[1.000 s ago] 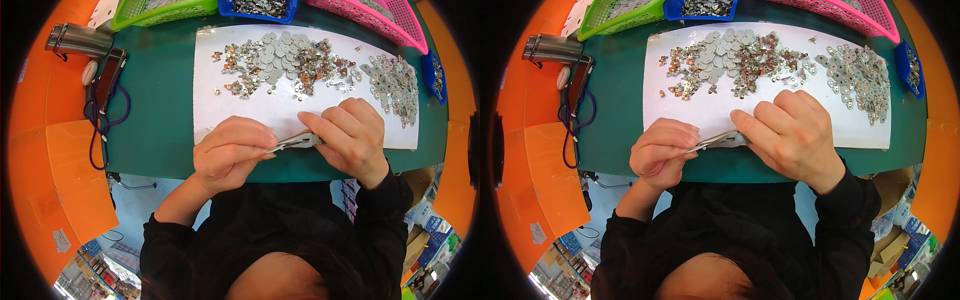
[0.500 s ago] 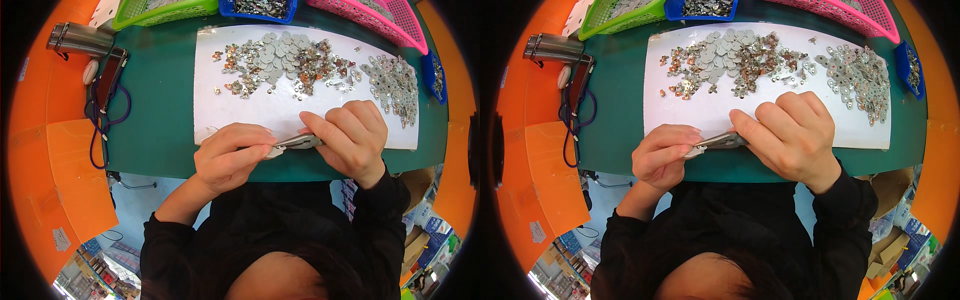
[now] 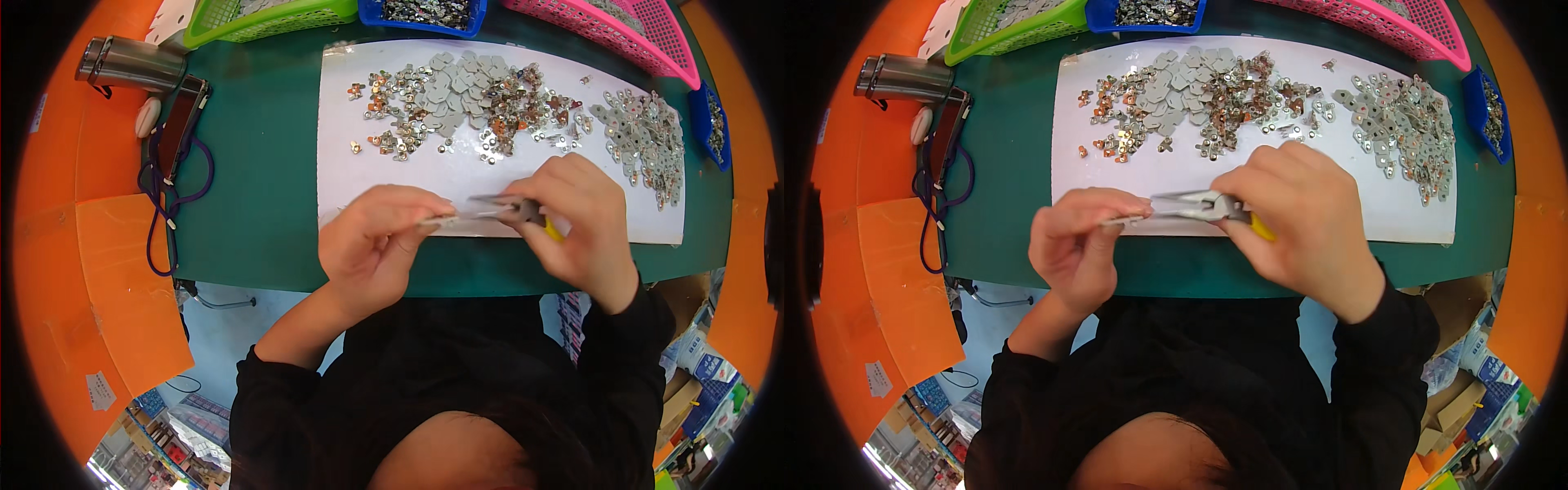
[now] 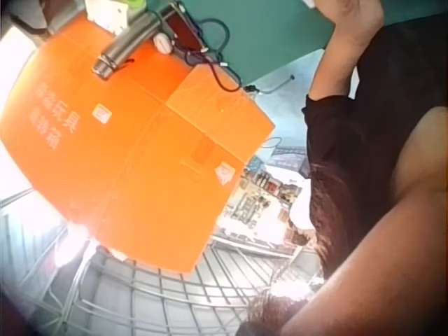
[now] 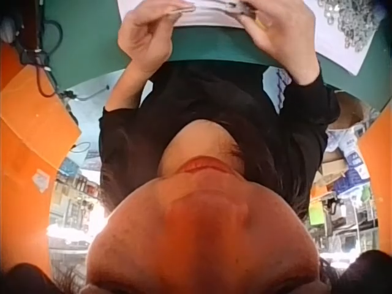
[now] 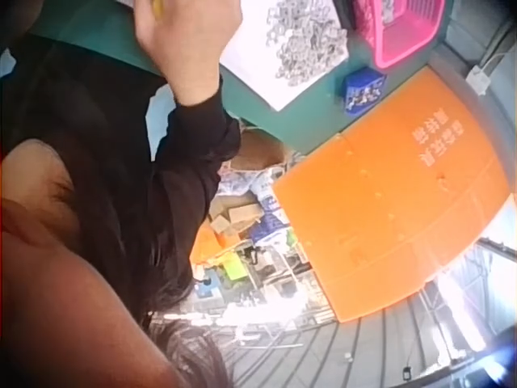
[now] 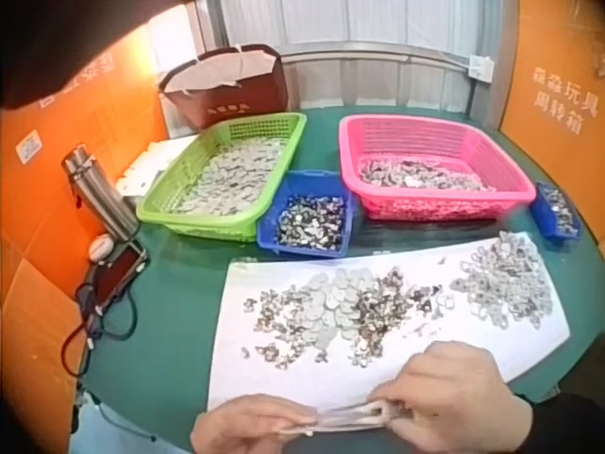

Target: Assembling small metal and plastic components using needle-nose pliers at a factory workbench.

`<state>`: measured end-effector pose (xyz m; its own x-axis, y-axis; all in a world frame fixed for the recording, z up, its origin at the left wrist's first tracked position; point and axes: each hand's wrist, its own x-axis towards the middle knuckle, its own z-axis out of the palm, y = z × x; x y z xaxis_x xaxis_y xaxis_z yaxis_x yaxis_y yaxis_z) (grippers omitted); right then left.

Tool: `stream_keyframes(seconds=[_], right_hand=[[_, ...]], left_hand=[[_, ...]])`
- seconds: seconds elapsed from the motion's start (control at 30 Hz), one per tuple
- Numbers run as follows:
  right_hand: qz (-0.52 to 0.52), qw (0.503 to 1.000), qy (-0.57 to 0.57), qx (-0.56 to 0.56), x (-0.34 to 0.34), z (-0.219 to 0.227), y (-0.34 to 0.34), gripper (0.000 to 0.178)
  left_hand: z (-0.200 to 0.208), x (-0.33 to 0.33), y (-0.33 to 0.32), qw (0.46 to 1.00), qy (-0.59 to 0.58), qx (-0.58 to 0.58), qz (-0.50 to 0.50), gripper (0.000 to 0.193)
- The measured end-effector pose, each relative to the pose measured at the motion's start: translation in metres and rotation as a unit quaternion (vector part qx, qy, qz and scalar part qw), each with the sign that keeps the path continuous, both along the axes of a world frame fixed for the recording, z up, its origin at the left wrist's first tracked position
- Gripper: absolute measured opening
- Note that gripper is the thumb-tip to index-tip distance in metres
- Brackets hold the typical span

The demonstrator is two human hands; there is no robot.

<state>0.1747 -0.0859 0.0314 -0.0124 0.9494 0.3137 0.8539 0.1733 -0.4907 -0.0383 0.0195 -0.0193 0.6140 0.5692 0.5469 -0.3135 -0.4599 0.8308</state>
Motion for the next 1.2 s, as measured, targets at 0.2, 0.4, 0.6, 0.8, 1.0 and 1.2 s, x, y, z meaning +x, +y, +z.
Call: stream_keyframes(seconds=[0.2, 0.4, 0.6, 0.8, 1.0, 1.2], right_hand=[[0.157, 0.837, 0.317, -0.418, 0.016, 0.021, 0.009, 0.024], [0.138, 0.729, 0.442, -0.505, 0.018, 0.023, 0.020, 0.029], [0.142, 0.678, 0.485, -0.534, 0.019, 0.018, 0.019, 0.029], [0.151, 0.723, 0.417, -0.531, 0.018, 0.016, 0.017, 0.027], [0.115, 0.896, 0.245, -0.351, 0.004, 0.010, 0.006, 0.022], [0.076, 0.949, 0.091, -0.291, 0.025, 0.041, 0.012, 0.030]], left_hand=[[0.012, -0.003, 0.001, 0.996, 0.030, -0.064, -0.055, 0.012], [0.014, -0.007, -0.004, 0.992, 0.043, -0.105, -0.063, 0.012], [0.015, -0.008, 0.002, 0.997, 0.055, 0.007, -0.051, 0.013], [0.013, -0.004, -0.015, 0.996, 0.019, -0.090, 0.014, 0.015], [0.016, -0.001, -0.012, 0.988, 0.047, -0.140, 0.049, 0.009], [0.033, 0.002, 0.010, 0.959, 0.111, -0.260, -0.028, 0.006]])
